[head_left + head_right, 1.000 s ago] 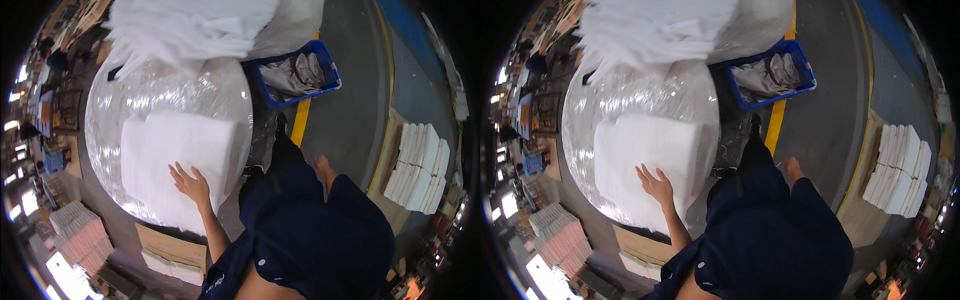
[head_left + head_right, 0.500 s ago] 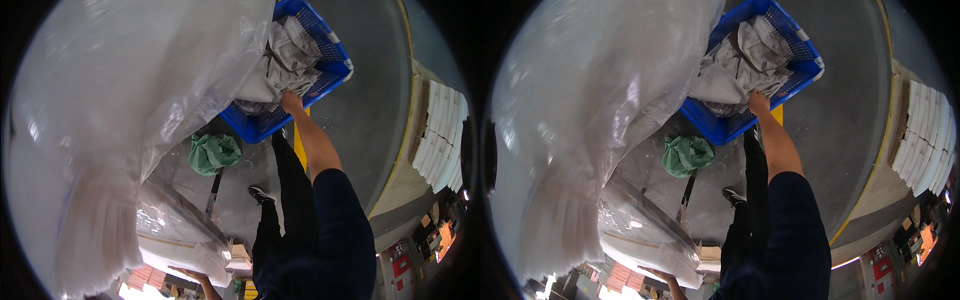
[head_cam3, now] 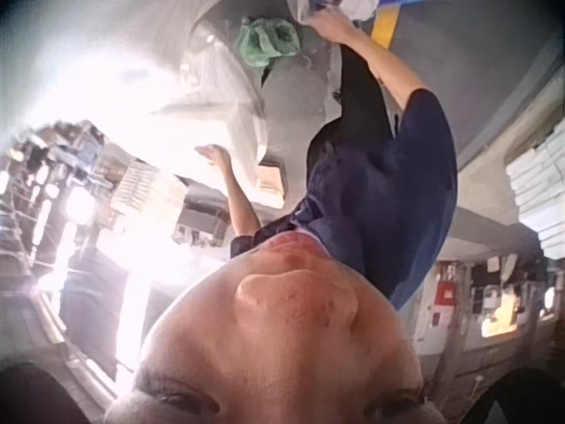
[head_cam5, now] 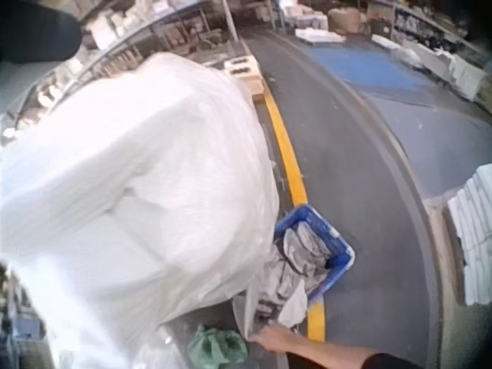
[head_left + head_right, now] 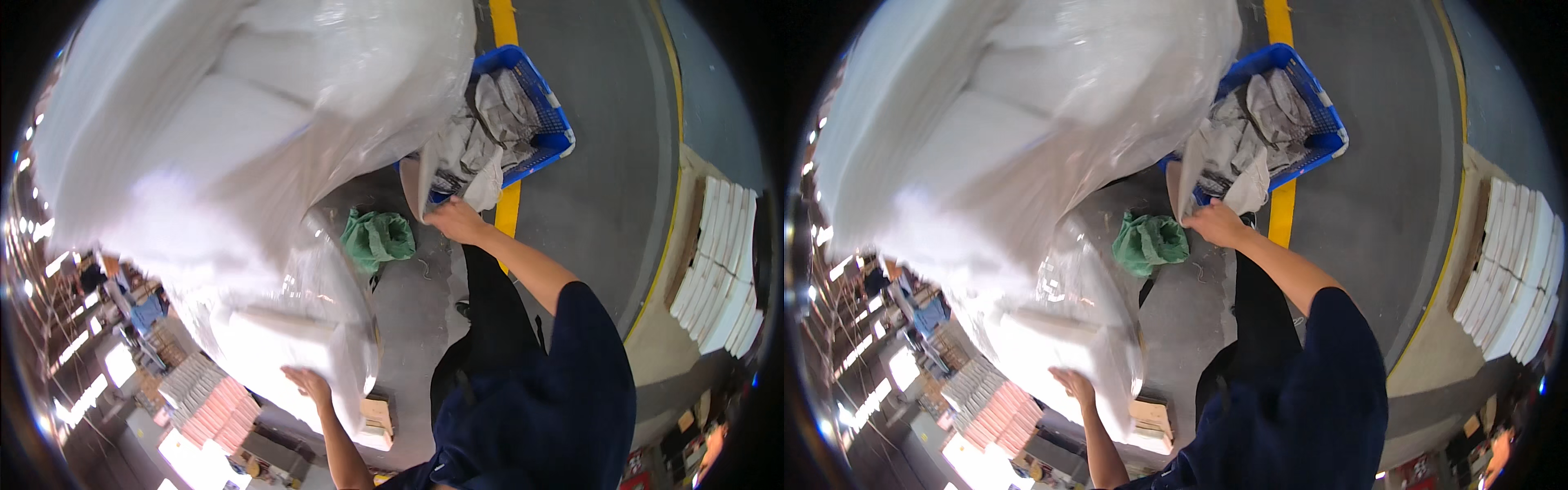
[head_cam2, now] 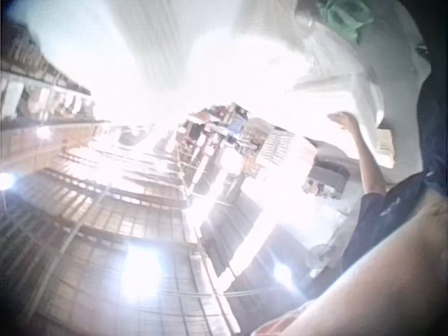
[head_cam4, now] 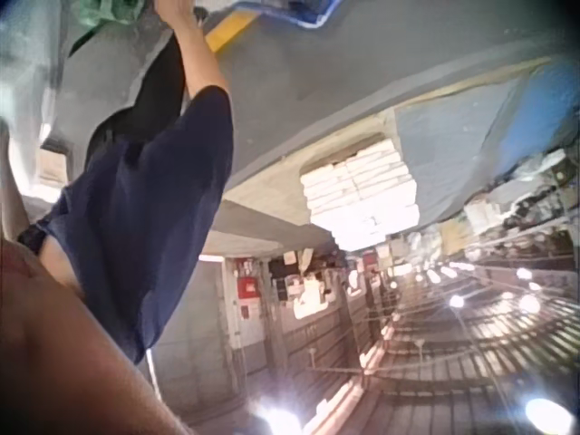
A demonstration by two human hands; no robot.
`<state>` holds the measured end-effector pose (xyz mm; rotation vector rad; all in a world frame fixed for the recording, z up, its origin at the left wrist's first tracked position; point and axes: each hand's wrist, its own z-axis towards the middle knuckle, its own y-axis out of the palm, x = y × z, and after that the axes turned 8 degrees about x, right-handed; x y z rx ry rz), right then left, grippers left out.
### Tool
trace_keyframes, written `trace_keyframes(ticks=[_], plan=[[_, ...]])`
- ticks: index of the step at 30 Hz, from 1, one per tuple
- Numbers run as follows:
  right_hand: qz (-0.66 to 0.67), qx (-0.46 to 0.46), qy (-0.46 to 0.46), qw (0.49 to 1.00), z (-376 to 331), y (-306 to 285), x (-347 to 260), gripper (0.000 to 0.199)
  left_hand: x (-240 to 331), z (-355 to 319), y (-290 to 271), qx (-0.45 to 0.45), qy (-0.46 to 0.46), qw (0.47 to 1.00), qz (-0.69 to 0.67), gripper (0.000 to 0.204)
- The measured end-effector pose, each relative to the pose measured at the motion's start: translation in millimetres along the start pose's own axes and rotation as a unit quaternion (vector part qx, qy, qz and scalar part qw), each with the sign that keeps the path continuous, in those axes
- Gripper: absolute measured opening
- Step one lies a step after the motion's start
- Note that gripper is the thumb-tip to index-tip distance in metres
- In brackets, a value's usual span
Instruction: The person repeatedly picks up white foam cushions and inserts them into white fabric covers. They smooth the covers over the foam and place the finished items onto a stack on a cardboard sheet. The process involves handling foam, fabric covers, and the assembled cushions.
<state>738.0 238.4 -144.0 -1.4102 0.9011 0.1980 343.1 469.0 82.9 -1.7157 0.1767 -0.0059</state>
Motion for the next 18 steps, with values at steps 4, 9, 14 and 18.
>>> trace_keyframes(ticks=[4,9,14,18], plan=[[-0.019,0.012,-0.117,0.993,-82,-61,-91,0.017,15,-43,27,0.195,0.265,0.941,-0.078,0.072],[0.003,0.156,-0.254,0.954,-167,-155,-204,0.022,74,-175,78,-0.332,-0.092,0.708,-0.617,0.075],[0.097,0.291,-0.243,0.92,-234,-192,-263,0.015,30,-211,75,-0.429,-0.143,0.51,-0.732,0.079],[0.144,0.312,-0.035,0.938,-241,-181,-250,0.014,-1,-239,23,-0.414,-0.096,0.591,-0.686,0.06]])
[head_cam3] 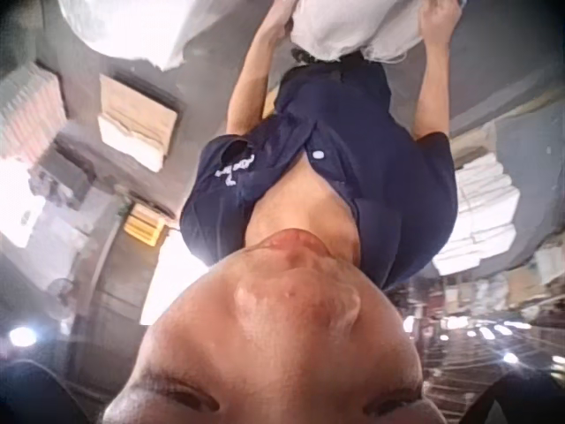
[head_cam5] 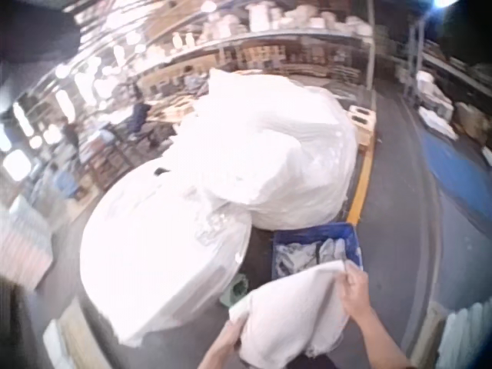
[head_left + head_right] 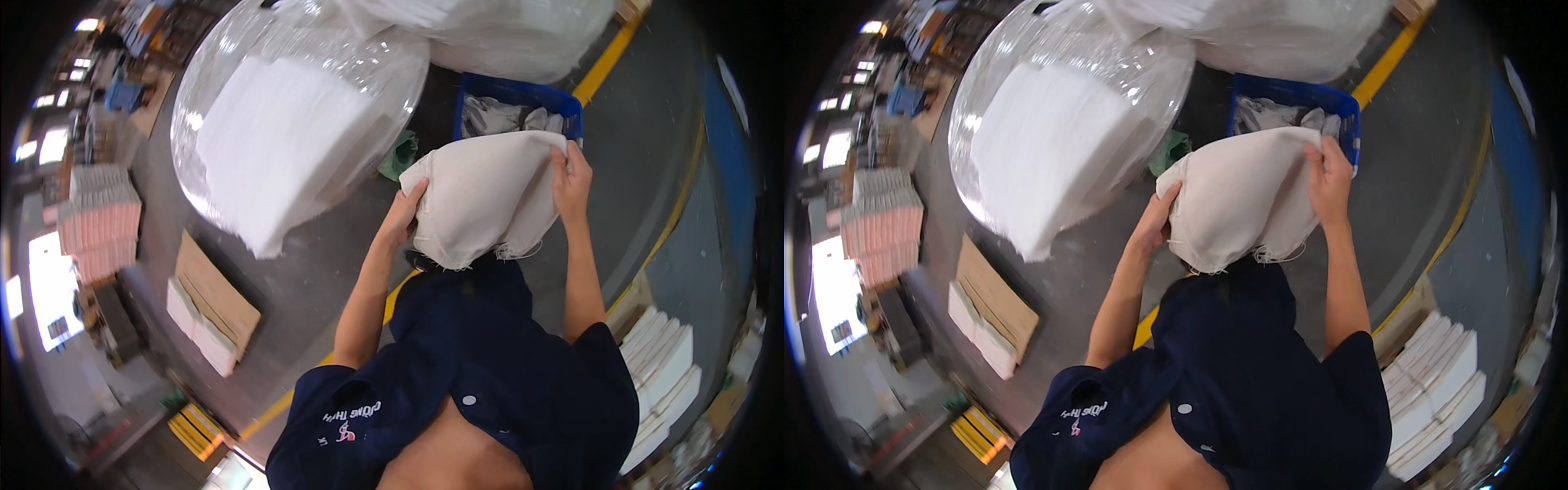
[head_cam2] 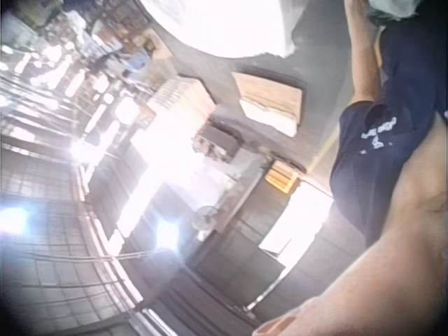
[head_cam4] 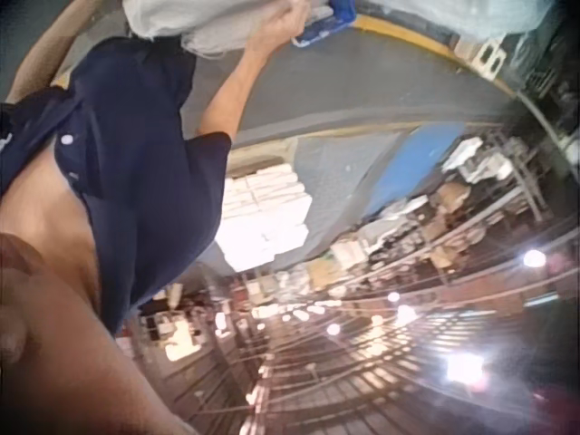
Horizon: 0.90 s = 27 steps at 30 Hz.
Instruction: The person repeatedly picks up white foam cushions and inserts them into white fabric covers. They smooth the covers over the foam and place the finished items onto a stack on a cardboard sheet. The process involves handling foam, fabric covers, and the assembled cushions.
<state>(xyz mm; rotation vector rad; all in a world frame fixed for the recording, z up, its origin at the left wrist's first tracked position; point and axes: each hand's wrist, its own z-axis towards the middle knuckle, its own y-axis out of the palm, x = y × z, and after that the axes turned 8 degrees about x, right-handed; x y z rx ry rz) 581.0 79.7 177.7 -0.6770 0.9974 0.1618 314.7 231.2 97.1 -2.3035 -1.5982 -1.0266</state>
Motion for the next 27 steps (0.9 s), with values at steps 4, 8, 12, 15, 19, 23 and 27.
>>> trace_keyframes(ticks=[4,8,12,15,19,23,27], plan=[[-0.15,0.026,0.001,0.988,8,12,44,0.027,13,-36,14,-0.033,0.193,0.981,0.011,0.042],[0.013,-0.136,-0.07,0.988,-39,56,-29,0.033,-4,-54,22,0.091,0.118,0.988,-0.025,0.035],[0.015,-0.225,-0.167,0.96,-103,82,-84,0.05,-11,-57,19,0.121,0.116,0.982,-0.086,0.034],[0.031,-0.171,-0.199,0.964,-115,104,-80,0.049,-1,-64,13,0.137,0.168,0.973,-0.076,0.036],[0.12,-0.22,-0.191,0.949,-102,122,-84,0.034,5,-75,-4,0.189,0.231,0.954,-0.024,0.044],[0.201,-0.375,0.049,0.904,-102,132,-88,0.021,8,-94,-30,0.171,0.215,0.961,-0.032,0.048],[0.426,-0.326,0.306,0.787,-106,144,-95,0.029,-14,-108,-31,0.168,0.437,0.858,0.209,0.068]])
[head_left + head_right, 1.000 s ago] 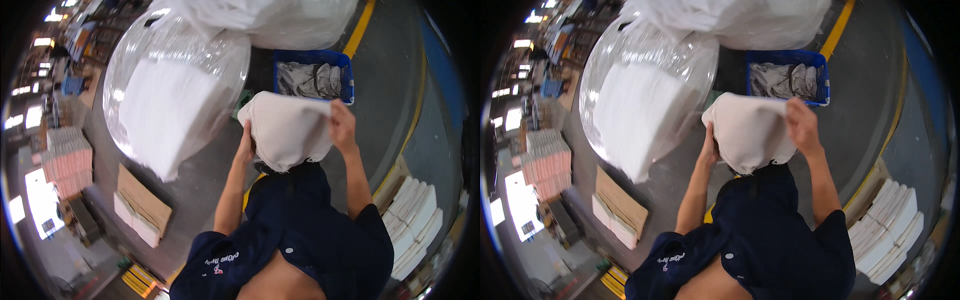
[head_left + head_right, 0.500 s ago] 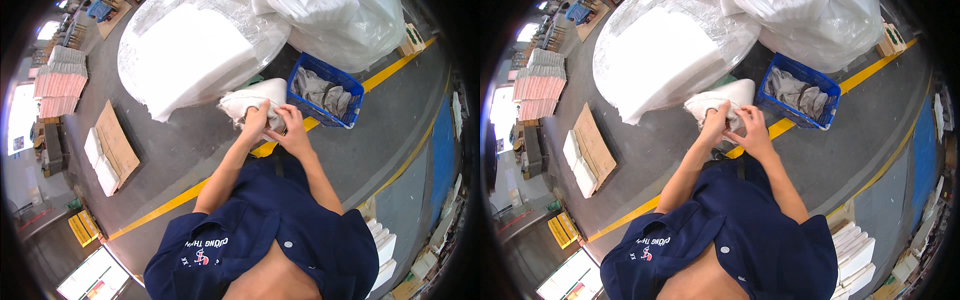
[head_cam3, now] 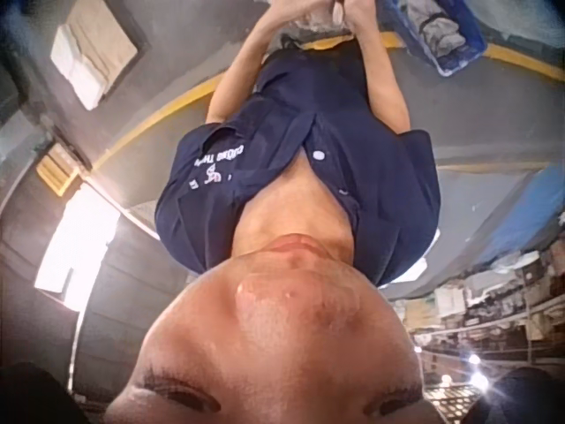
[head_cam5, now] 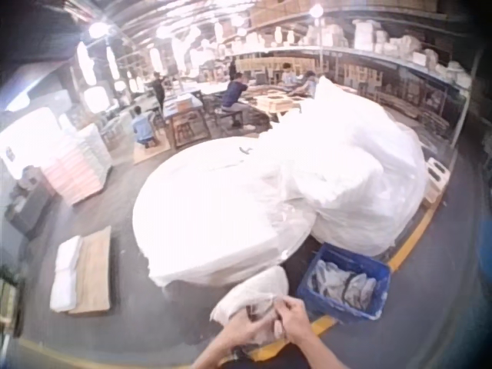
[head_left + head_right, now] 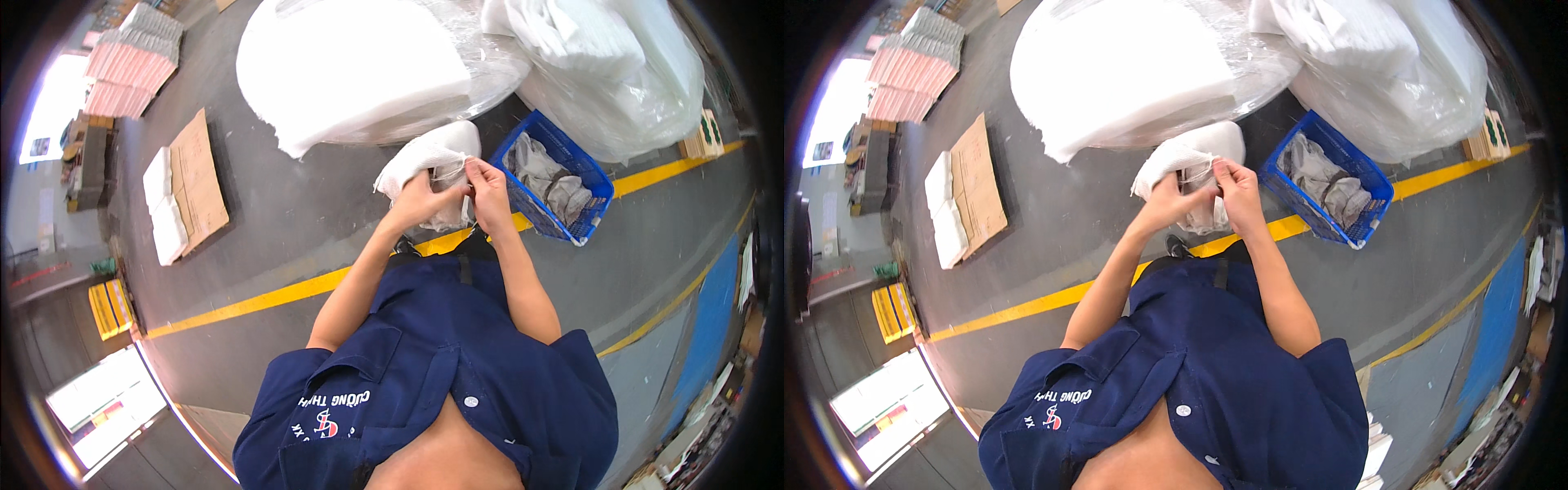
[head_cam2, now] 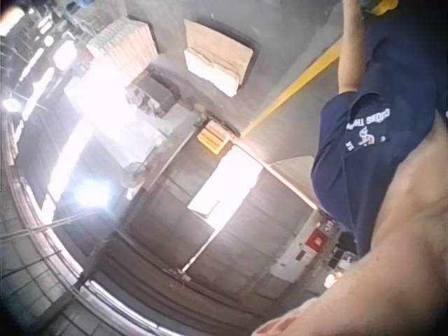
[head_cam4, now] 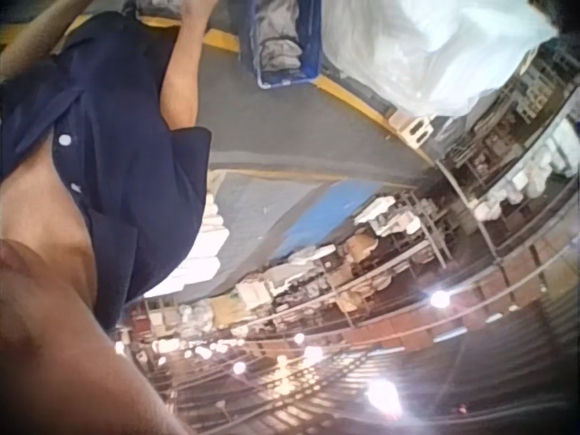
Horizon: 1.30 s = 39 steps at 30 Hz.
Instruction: The person repeatedly picks up white foam cushions and inserts them into white fabric covers. They smooth the covers over the foam and place the finished items onto a stack on a cardboard sheet. The process involves handling foam, fabric covers, and the assembled cushions.
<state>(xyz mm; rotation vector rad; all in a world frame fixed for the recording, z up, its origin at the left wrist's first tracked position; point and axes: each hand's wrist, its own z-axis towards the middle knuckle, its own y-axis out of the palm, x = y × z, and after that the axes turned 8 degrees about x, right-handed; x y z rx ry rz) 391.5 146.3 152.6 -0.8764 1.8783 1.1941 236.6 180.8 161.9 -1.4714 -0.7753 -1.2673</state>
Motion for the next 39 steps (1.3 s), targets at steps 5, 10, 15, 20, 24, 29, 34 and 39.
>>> trace_keyframes(ticks=[5,10,15,20,24,29,34,39], plan=[[-0.027,0.013,-0.066,0.997,23,25,-6,0.025,-14,-20,-8,-0.014,-0.094,0.994,-0.062,0.035],[-0.195,0.034,-0.159,0.967,49,8,-54,0.024,-29,-31,-58,0.045,-0.072,0.996,-0.009,0.026],[-0.342,-0.057,-0.164,0.924,49,-33,-145,0.026,-5,-34,-137,0.284,0.059,0.953,0.083,0.032],[-0.614,0.123,-0.29,0.724,60,-67,-198,0.035,-27,-43,-215,0.301,-0.064,0.942,0.136,0.026],[-0.612,0.046,-0.211,0.761,62,-92,-186,0.033,-52,-68,-230,0.358,-0.154,0.918,-0.072,0.024],[-0.239,0.189,-0.205,0.93,72,-129,-176,0.023,-77,-99,-190,0.321,-0.239,0.885,-0.237,0.017],[-0.153,0.237,-0.186,0.941,78,-163,-165,0.018,-94,-112,-142,0.325,-0.271,0.826,-0.373,0.017],[-0.168,0.236,-0.154,0.945,69,-151,-179,0.028,-72,-75,-154,0.286,-0.209,0.717,-0.6,0.036]])
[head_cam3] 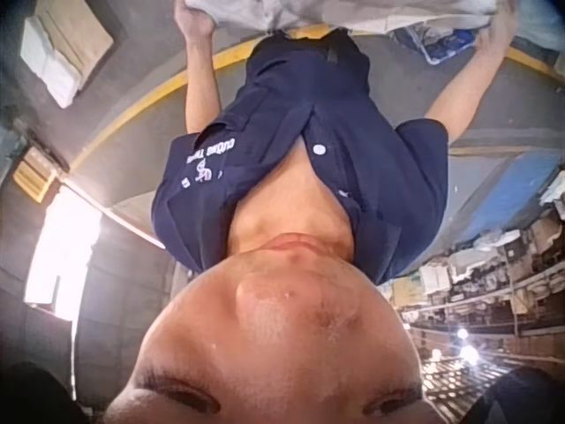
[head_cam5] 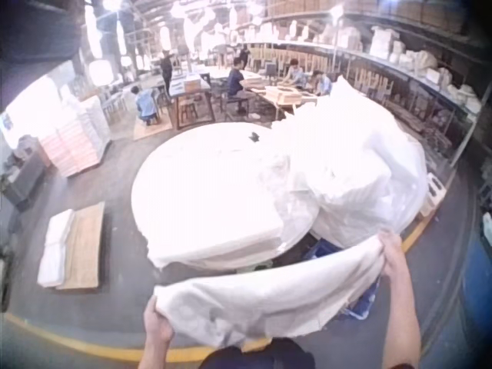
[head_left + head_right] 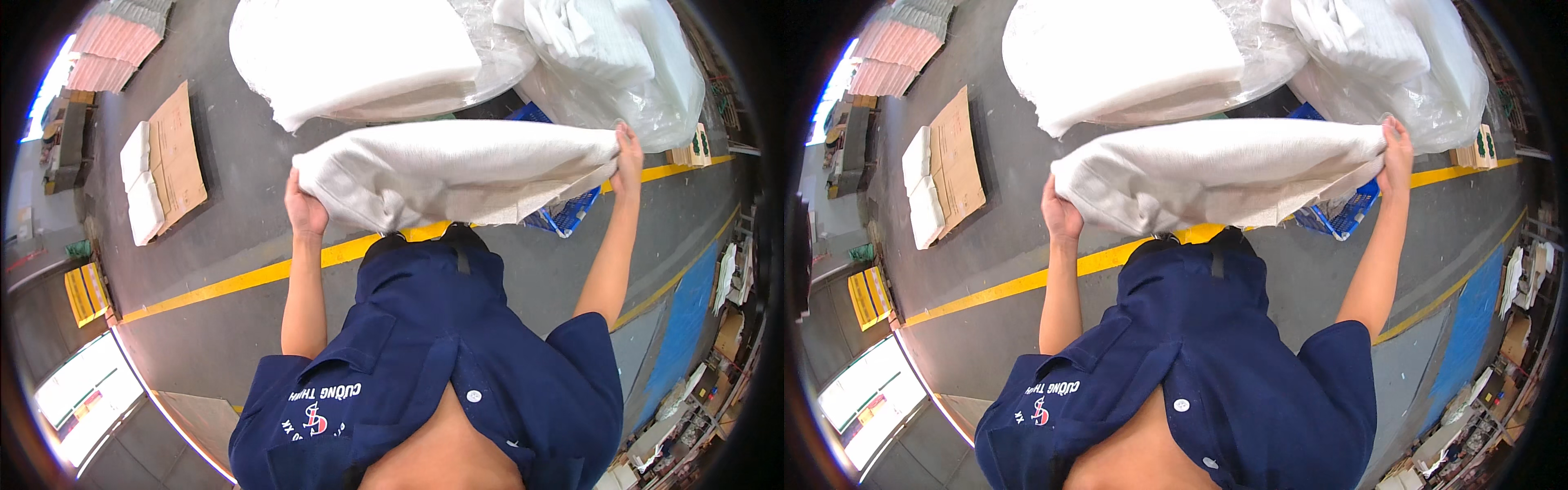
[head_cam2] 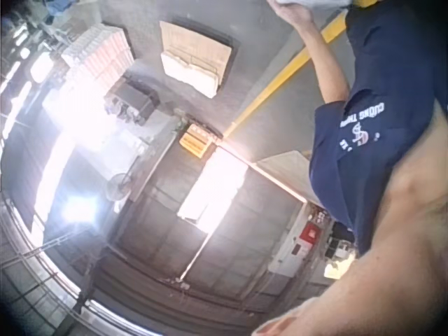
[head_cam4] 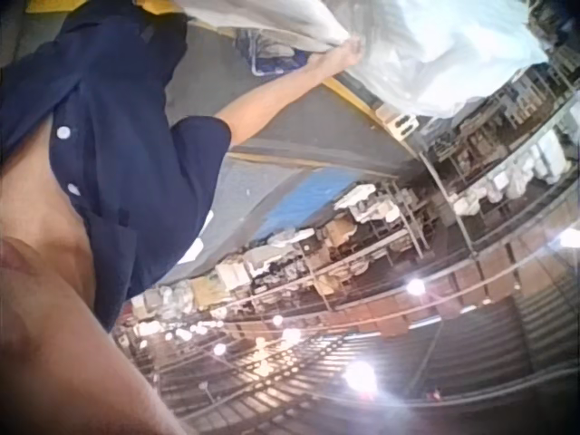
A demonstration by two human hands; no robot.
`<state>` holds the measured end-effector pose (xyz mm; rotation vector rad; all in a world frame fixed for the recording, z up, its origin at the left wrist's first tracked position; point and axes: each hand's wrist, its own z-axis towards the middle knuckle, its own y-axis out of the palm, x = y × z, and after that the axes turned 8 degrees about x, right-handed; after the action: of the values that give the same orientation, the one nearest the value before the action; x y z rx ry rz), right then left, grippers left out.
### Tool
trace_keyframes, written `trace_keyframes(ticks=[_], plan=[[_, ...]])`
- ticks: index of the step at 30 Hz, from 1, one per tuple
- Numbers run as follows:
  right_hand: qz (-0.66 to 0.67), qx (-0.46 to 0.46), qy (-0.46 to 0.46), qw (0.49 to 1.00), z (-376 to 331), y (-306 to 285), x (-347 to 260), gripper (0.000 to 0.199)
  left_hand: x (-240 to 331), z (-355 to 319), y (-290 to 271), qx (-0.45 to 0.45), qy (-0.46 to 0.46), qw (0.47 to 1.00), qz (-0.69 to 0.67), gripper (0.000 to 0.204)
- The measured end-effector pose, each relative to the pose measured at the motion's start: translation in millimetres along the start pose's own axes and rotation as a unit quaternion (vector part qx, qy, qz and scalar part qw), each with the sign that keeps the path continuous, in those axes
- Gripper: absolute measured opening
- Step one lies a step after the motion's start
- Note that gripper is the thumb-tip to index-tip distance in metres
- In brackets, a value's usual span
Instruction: The person repeatedly picks up white foam cushions and inserts them into white fabric covers. They smooth the covers over the foam and place the finished items onto a stack on a cardboard sheet. The process involves handling foam, fabric covers, and the assembled cushions.
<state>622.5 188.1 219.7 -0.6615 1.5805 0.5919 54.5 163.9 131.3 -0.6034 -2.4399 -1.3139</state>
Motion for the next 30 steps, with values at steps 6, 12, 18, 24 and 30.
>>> trace_keyframes(ticks=[6,12,18,24,30], plan=[[-0.017,-0.113,0.094,0.989,-16,18,21,0.046,-67,17,37,-0.025,-0.071,0.985,0.154,0.034],[0.122,-0.094,0.101,0.983,2,-9,64,0.041,-69,41,34,-0.086,-0.099,0.991,0.024,0.032],[0.38,0.05,0.253,0.889,-100,26,128,0.084,-61,14,59,-0.067,-0.029,0.996,0.046,0.033],[0.406,-0.149,0.428,0.794,-203,120,145,0.078,-124,-23,90,-0.107,-0.126,0.985,0.049,0.039],[0.387,-0.243,0.44,0.773,-190,149,100,0.063,-120,-34,17,-0.081,-0.211,0.968,0.107,0.046]])
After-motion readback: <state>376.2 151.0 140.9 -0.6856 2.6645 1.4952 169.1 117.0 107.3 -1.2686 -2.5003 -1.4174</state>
